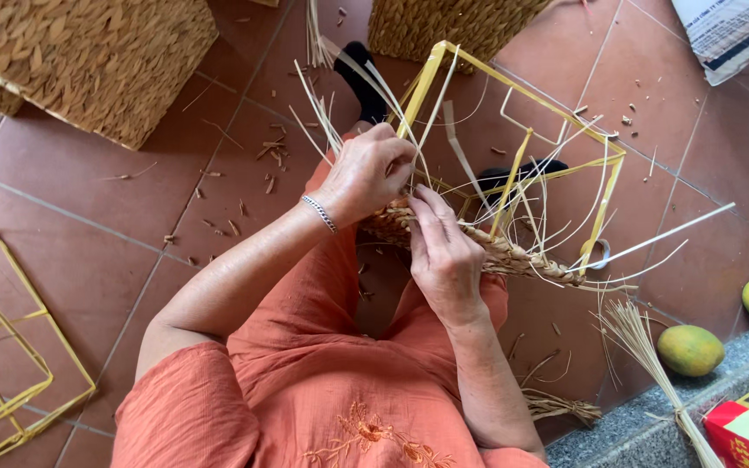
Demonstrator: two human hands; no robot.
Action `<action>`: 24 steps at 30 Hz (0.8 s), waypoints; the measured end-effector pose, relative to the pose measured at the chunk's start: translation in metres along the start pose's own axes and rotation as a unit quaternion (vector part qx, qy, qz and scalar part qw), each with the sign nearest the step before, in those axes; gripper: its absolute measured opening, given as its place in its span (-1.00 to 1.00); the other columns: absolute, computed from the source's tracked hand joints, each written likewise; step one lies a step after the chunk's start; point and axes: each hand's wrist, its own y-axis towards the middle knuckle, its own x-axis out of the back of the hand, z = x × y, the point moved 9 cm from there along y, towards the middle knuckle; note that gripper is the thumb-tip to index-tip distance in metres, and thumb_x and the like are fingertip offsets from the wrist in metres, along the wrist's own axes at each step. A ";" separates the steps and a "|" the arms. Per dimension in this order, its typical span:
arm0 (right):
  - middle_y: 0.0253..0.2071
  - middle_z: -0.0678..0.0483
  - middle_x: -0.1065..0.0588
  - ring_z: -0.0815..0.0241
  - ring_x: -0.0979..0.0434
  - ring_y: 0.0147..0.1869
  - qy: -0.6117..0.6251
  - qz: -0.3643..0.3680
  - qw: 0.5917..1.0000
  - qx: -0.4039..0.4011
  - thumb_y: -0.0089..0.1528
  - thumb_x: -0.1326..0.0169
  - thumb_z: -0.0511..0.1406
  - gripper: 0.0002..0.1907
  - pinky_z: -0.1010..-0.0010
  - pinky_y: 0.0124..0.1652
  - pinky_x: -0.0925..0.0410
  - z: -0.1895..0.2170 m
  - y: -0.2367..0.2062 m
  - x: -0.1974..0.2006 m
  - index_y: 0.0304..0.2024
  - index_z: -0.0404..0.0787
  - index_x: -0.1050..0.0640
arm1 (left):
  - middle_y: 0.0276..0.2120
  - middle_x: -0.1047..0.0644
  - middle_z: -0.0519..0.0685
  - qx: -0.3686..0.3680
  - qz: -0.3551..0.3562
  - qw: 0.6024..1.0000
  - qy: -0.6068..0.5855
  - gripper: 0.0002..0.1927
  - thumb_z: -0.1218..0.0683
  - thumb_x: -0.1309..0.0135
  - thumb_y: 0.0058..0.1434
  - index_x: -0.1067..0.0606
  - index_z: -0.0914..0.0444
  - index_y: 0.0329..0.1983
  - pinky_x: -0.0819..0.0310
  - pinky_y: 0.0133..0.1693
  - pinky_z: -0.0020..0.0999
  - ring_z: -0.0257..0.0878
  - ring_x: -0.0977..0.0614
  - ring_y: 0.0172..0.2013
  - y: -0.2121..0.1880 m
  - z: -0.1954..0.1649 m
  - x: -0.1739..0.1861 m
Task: The person sits on the floor weaving dried water hyacinth strands around a pre-woven basket body attached to a bamboo frame, tucking and tightening strands by hand. They use scissors to trim excess strands and rotate the basket to work around its rim.
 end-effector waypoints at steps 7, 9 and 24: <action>0.08 0.00 -0.60 0.08 -0.67 -0.30 -0.043 0.040 0.998 -0.029 0.24 -0.21 -0.48 -0.67 0.34 -0.29 -0.49 -0.019 -0.005 -0.017 0.07 -0.28 -0.57 | -0.51 -0.55 0.08 0.048 0.106 0.983 0.144 -0.95 0.16 -0.12 0.24 -0.56 0.24 -0.32 -0.49 -0.31 -0.02 0.05 -0.63 -0.40 0.008 0.011 -0.034; 0.07 -0.01 -0.60 0.07 -0.68 -0.28 -0.039 0.028 0.999 -0.024 0.26 -0.20 -0.46 -0.68 0.34 -0.27 -0.51 -0.019 -0.009 -0.018 0.08 -0.28 -0.56 | -0.58 -0.53 0.09 0.049 0.090 0.984 0.145 -0.69 0.23 -0.10 0.14 -0.47 0.30 -0.02 -0.45 -0.43 0.01 0.09 -0.61 -0.49 0.011 0.009 -0.036; -0.04 -0.01 -0.57 0.02 -0.63 -0.35 -0.065 0.066 0.996 -0.010 0.30 -0.19 -0.35 -0.59 0.24 -0.37 -0.44 -0.020 -0.001 -0.018 0.22 -0.13 -0.53 | -0.34 -0.62 0.01 0.073 0.275 0.955 0.088 -0.60 0.23 -0.22 -0.10 -0.50 0.17 -0.13 -0.53 -0.23 -0.09 0.00 -0.66 -0.19 0.060 0.023 -0.080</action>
